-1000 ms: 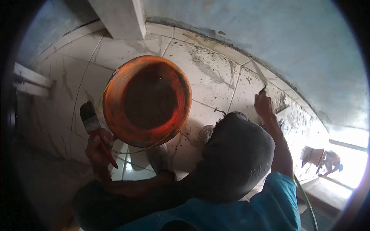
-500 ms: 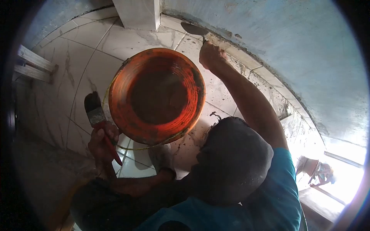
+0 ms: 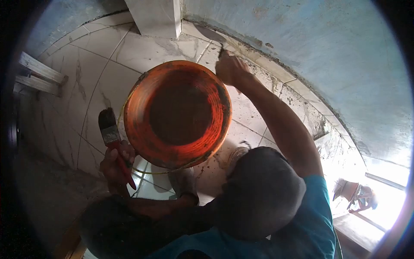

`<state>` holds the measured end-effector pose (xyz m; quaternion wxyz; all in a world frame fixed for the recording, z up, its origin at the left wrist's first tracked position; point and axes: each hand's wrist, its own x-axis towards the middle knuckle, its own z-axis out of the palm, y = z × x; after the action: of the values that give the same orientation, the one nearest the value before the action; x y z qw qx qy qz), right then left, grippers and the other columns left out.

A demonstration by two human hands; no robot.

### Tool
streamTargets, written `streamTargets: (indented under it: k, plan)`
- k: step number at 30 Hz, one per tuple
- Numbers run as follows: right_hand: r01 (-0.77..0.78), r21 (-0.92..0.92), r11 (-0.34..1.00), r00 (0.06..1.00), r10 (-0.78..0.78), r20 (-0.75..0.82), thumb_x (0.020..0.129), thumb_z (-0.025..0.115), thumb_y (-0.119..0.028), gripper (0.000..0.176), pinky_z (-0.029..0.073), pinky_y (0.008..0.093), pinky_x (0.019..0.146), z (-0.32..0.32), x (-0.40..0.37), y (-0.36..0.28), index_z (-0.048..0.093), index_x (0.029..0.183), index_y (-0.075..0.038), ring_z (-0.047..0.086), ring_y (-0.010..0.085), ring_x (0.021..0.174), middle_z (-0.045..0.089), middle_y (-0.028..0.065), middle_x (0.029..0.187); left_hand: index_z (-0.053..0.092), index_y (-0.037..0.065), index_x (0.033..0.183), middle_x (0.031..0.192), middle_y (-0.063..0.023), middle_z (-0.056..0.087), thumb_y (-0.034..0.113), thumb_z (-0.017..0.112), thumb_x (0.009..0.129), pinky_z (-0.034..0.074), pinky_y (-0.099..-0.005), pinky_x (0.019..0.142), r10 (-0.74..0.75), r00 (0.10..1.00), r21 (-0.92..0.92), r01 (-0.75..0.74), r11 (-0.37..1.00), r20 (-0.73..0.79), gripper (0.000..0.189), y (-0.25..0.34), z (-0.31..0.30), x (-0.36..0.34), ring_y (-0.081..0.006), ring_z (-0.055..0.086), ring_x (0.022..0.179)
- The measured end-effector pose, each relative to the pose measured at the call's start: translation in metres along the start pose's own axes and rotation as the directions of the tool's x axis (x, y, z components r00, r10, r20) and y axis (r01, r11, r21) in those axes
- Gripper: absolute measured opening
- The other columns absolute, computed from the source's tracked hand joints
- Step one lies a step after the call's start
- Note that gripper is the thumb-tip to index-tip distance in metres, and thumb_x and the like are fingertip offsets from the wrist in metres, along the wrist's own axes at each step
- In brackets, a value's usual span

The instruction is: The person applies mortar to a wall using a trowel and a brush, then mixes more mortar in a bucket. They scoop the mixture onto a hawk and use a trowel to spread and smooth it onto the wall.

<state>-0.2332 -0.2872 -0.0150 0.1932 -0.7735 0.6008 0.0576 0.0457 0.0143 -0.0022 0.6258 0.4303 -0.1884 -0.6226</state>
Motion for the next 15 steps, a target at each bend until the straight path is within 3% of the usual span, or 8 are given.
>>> streamTargets:
  k: [7, 10, 11, 12, 14, 15]
  plan:
    - [0.036, -0.082, 0.996, 0.996, -0.042, -0.074, 0.09, 0.044, -0.025, 0.038, 0.048, 0.0533, 0.083, 0.02, 0.056, -0.017, 0.05, 0.111, 0.006, 0.062, 0.0444, 0.099, 0.062, 0.0285, 0.107, 0.053, 0.002, 0.074, 0.07, -0.0076, 0.051, 0.037, 0.057, 0.08, 0.037, -0.0282, 0.064, -0.061, 0.998, 0.038, 0.061, 0.997, 0.012, 0.036, 0.002, -0.005, -0.002, -0.0181, 0.052, 0.068]
    - [-0.023, -0.203, 0.979, 1.0, 0.026, 0.012, 0.09, 0.044, -0.023, 0.037, 0.049, 0.0537, 0.084, 0.017, 0.055, -0.003, 0.051, 0.112, 0.005, 0.062, 0.0439, 0.099, 0.062, 0.0273, 0.108, 0.054, 0.002, 0.075, 0.071, -0.0076, 0.052, 0.038, 0.057, 0.08, 0.037, -0.0283, 0.065, -0.041, 0.999, 0.046, 0.042, 0.998, -0.023, 0.037, 0.0, -0.005, -0.004, -0.0179, 0.052, 0.068]
    - [0.012, -0.212, 0.977, 1.0, -0.01, 0.008, 0.093, 0.042, -0.026, 0.04, 0.046, 0.0532, 0.088, 0.003, 0.038, 0.002, 0.047, 0.113, 0.008, 0.061, 0.0457, 0.099, 0.062, 0.0332, 0.102, 0.054, 0.002, 0.075, 0.071, -0.0076, 0.052, 0.038, 0.057, 0.08, 0.037, -0.0283, 0.065, -0.053, 0.998, 0.043, 0.054, 0.998, -0.02, 0.037, 0.0, -0.004, -0.005, -0.0179, 0.052, 0.068]
    - [0.035, -0.191, 0.981, 0.999, -0.034, 0.007, 0.094, 0.042, -0.027, 0.04, 0.047, 0.0521, 0.087, -0.001, 0.025, 0.017, 0.048, 0.112, 0.008, 0.062, 0.0452, 0.097, 0.062, 0.0328, 0.1, 0.054, 0.002, 0.075, 0.071, -0.0076, 0.051, 0.037, 0.058, 0.079, 0.038, -0.0284, 0.065, -0.048, 0.999, 0.043, 0.048, 0.998, 0.009, 0.036, 0.002, -0.003, -0.003, -0.0178, 0.052, 0.068]
    - [-0.129, -0.205, 0.97, 0.992, 0.127, -0.027, 0.095, 0.043, -0.029, 0.04, 0.048, 0.0511, 0.083, -0.001, 0.006, 0.044, 0.048, 0.113, 0.006, 0.063, 0.0449, 0.091, 0.063, 0.0315, 0.096, 0.054, 0.002, 0.075, 0.071, -0.0076, 0.051, 0.037, 0.058, 0.079, 0.039, -0.0286, 0.065, -0.034, 0.999, 0.038, 0.033, 0.999, 0.024, 0.036, 0.003, -0.006, -0.003, -0.0177, 0.052, 0.068]
    - [-0.127, -0.209, 0.97, 0.992, 0.125, -0.022, 0.095, 0.043, -0.029, 0.04, 0.048, 0.0511, 0.083, -0.005, -0.011, 0.047, 0.048, 0.113, 0.006, 0.063, 0.0449, 0.091, 0.063, 0.0315, 0.096, 0.054, 0.002, 0.076, 0.071, -0.0074, 0.051, 0.036, 0.059, 0.079, 0.039, -0.0286, 0.065, -0.043, 0.999, 0.012, 0.043, 0.999, 0.023, 0.035, 0.0, -0.008, -0.005, -0.0177, 0.053, 0.068]
